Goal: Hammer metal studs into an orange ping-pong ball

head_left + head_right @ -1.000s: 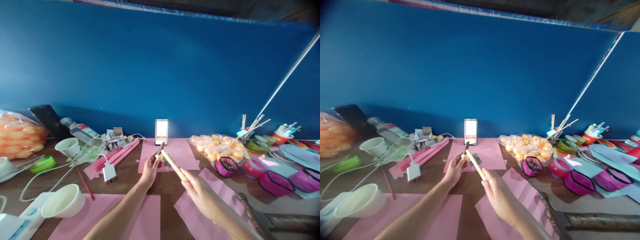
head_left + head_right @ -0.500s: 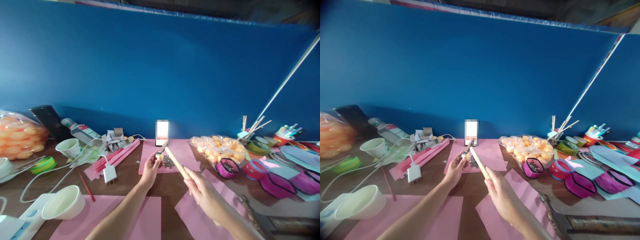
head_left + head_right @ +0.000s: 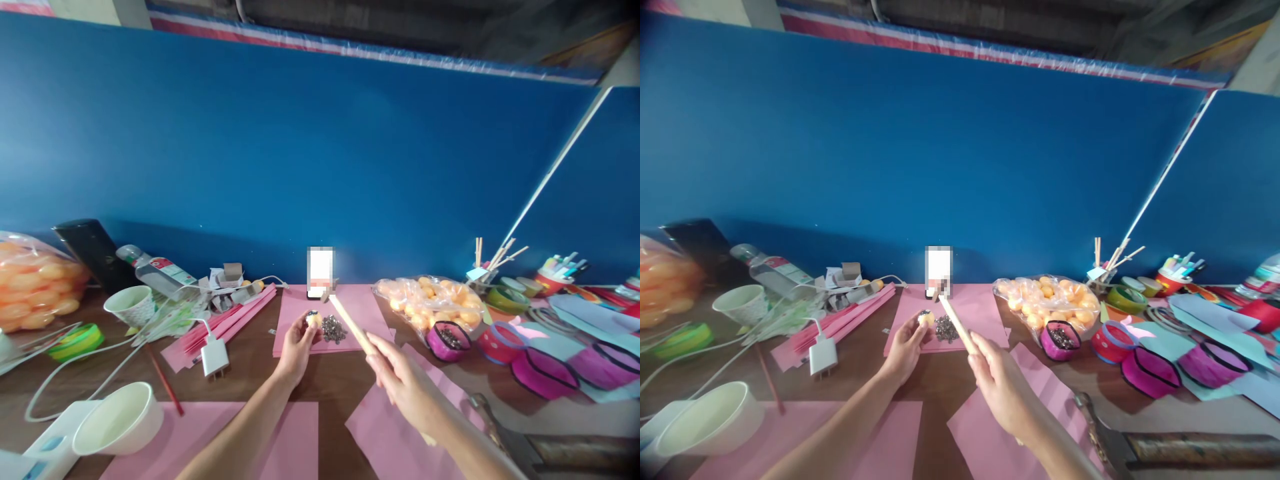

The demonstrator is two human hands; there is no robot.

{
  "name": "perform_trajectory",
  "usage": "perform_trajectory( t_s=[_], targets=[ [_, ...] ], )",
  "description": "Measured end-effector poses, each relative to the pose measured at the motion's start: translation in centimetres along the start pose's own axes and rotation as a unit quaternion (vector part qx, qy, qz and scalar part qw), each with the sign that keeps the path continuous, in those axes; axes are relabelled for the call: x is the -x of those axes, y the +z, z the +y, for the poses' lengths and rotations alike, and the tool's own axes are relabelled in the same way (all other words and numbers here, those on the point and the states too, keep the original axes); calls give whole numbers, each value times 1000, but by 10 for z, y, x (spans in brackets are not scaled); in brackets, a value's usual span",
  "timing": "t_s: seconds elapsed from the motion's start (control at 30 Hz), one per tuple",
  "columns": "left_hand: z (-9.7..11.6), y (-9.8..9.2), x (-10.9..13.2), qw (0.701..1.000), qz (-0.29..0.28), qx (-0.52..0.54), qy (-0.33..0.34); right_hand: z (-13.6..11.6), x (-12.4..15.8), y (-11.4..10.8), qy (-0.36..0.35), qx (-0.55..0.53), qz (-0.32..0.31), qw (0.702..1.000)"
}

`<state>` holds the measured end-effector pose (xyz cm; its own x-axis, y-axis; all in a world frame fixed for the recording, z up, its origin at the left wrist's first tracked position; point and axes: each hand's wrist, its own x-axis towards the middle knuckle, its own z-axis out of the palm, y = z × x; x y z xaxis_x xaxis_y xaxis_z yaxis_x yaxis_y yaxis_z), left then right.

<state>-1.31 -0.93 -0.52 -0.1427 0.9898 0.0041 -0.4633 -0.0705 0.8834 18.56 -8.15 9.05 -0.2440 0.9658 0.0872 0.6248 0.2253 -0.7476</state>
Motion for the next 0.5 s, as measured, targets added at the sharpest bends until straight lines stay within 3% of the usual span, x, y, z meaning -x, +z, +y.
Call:
perform_trajectory(
  t_s=[0.17, 0.33, 0.5],
  targets=[
    [5, 3, 1, 999, 27, 18, -3, 27, -24, -4, -19, 165, 79, 983],
    [6, 5, 2, 999, 33, 34, -3, 54, -47, 7, 33, 323, 63, 944],
    [9, 5, 3, 998, 23, 50, 1, 70, -58, 16, 57, 392, 57, 916]
  ],
)
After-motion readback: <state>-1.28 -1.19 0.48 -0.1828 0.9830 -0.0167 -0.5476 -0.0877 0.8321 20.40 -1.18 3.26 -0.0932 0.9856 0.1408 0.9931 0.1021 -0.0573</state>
